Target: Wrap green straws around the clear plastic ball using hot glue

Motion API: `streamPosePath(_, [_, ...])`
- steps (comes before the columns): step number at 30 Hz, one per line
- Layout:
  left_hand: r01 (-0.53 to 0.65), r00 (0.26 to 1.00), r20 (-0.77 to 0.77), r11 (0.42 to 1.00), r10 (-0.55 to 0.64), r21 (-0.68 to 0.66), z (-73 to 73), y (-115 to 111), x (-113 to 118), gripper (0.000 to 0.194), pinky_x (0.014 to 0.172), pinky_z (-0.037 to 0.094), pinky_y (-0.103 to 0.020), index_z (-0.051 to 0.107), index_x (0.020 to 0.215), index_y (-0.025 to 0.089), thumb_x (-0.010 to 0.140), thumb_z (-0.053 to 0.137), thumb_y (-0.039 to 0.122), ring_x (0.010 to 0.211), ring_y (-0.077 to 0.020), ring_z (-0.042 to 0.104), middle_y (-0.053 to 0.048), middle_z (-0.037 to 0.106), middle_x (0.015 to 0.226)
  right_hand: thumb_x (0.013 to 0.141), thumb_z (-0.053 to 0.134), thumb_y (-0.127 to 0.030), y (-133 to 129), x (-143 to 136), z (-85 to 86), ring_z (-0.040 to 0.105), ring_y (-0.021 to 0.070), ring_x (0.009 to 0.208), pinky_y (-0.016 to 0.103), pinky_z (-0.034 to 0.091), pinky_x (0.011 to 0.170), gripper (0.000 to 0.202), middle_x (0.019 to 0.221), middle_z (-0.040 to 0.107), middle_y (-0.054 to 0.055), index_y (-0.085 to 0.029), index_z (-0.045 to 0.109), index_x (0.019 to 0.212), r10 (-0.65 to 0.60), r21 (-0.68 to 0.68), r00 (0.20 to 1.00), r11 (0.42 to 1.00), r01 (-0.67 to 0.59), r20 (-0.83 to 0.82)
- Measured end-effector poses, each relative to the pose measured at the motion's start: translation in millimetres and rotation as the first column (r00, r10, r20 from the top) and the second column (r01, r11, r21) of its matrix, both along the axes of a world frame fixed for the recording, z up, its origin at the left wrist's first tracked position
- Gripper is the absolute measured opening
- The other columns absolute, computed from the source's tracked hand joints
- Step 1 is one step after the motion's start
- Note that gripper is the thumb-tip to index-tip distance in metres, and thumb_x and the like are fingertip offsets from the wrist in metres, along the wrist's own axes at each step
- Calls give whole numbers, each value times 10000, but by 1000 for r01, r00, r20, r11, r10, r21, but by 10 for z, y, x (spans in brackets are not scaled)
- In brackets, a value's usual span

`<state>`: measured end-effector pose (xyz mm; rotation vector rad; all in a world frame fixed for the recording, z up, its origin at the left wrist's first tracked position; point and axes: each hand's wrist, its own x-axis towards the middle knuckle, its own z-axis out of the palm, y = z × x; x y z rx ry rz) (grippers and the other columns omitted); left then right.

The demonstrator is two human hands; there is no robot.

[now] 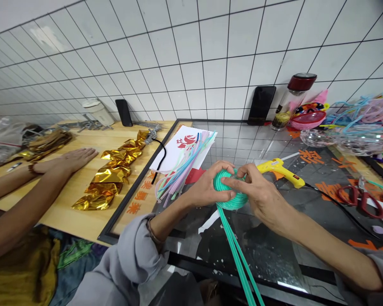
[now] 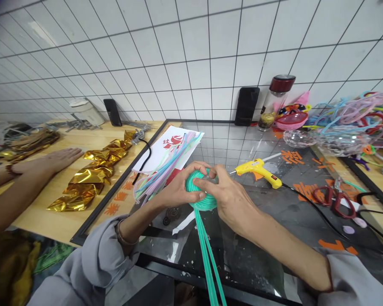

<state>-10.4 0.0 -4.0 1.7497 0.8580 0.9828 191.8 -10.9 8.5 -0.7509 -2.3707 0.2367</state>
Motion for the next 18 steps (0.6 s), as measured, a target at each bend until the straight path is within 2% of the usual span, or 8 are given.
streamPosePath(4, [-5,1000,-15,1000,5,2,3,5,-4,452,1054,424,-418,512,1039,227,645,730,190,1183,-258,536,-78,540,1227,826,367,40,-11,28,26,521,132,776,219,450,620,571,1040,510,69,-258,679,1200,36,2,999,999,-36,18])
streamPosePath(9, [-7,1000,-25,1000,8,13,2,0,-10,433,1056,432,-417,515,1026,217,653,731,178,1207,-264,536,-84,551,1225,816,397,39,-8,31,16,547,149,802,231,455,618,572,1051,517,79,-269,685,1202,17,-3,998,1000,-17,53])
streamPosePath(14, [3,1000,-10,1000,-2,24,-10,5,-10,412,1054,437,-408,531,1038,221,698,759,266,1200,-260,542,-83,555,1236,828,406,12,18,10,-46,505,144,760,229,432,596,583,1064,508,78,-269,606,1298,-55,29,996,998,53,67])
streamPosePath(18, [5,1000,-17,999,-4,47,-8,9,-5,409,1059,425,-405,522,1040,216,711,755,288,1182,-254,539,-83,554,1214,830,388,16,36,14,-52,504,132,742,220,432,584,597,1065,496,74,-257,555,1335,-52,2,996,999,52,68])
